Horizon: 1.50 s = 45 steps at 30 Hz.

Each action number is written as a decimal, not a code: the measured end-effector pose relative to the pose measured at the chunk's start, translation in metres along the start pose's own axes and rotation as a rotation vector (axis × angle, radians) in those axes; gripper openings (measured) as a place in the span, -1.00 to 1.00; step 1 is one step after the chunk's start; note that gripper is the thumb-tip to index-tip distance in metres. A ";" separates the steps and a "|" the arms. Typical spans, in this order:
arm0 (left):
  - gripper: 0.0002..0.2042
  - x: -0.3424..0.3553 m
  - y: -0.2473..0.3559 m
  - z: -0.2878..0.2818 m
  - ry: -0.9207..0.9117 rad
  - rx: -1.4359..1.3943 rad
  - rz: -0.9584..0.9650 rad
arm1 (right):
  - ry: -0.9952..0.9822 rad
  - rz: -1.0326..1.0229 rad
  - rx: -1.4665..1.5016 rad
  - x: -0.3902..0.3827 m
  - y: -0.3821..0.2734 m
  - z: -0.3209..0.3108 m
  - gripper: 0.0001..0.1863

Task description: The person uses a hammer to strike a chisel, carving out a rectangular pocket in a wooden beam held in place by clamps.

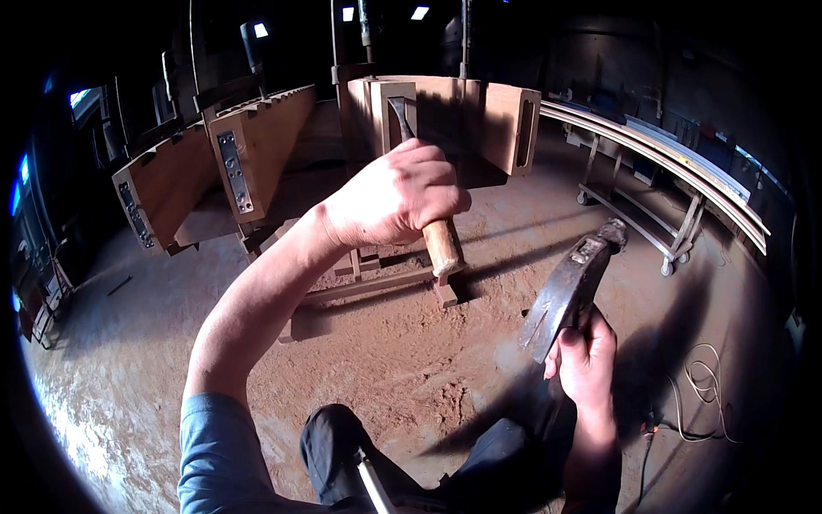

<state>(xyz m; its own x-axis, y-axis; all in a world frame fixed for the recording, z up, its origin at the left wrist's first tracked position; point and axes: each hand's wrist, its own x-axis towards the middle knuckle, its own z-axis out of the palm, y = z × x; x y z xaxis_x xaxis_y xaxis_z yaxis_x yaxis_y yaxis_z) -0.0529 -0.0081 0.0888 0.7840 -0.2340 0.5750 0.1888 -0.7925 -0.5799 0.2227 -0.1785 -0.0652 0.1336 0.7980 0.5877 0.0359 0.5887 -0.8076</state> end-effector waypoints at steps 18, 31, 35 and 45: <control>-0.74 -0.048 0.000 0.047 -0.136 0.134 0.246 | -0.103 -0.056 -0.304 0.014 0.047 -0.008 -0.77; -0.76 -0.034 -0.011 0.050 -0.023 0.126 0.194 | -0.460 -0.637 -0.709 0.046 0.074 -0.005 -0.66; -0.75 -0.039 -0.013 0.047 -0.047 0.134 0.191 | -0.569 -0.817 -0.904 0.077 0.085 0.014 -0.66; -0.80 -0.041 -0.013 0.054 -0.031 0.204 0.198 | -0.520 -1.063 -0.910 0.091 0.105 0.028 -0.78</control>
<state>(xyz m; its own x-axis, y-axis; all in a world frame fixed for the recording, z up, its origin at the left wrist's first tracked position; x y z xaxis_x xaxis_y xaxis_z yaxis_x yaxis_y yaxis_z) -0.0552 0.0429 0.0416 0.8347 -0.3530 0.4227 0.1428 -0.6025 -0.7852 0.2111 -0.0400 -0.0952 -0.7026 0.1291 0.6998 0.5033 0.7854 0.3603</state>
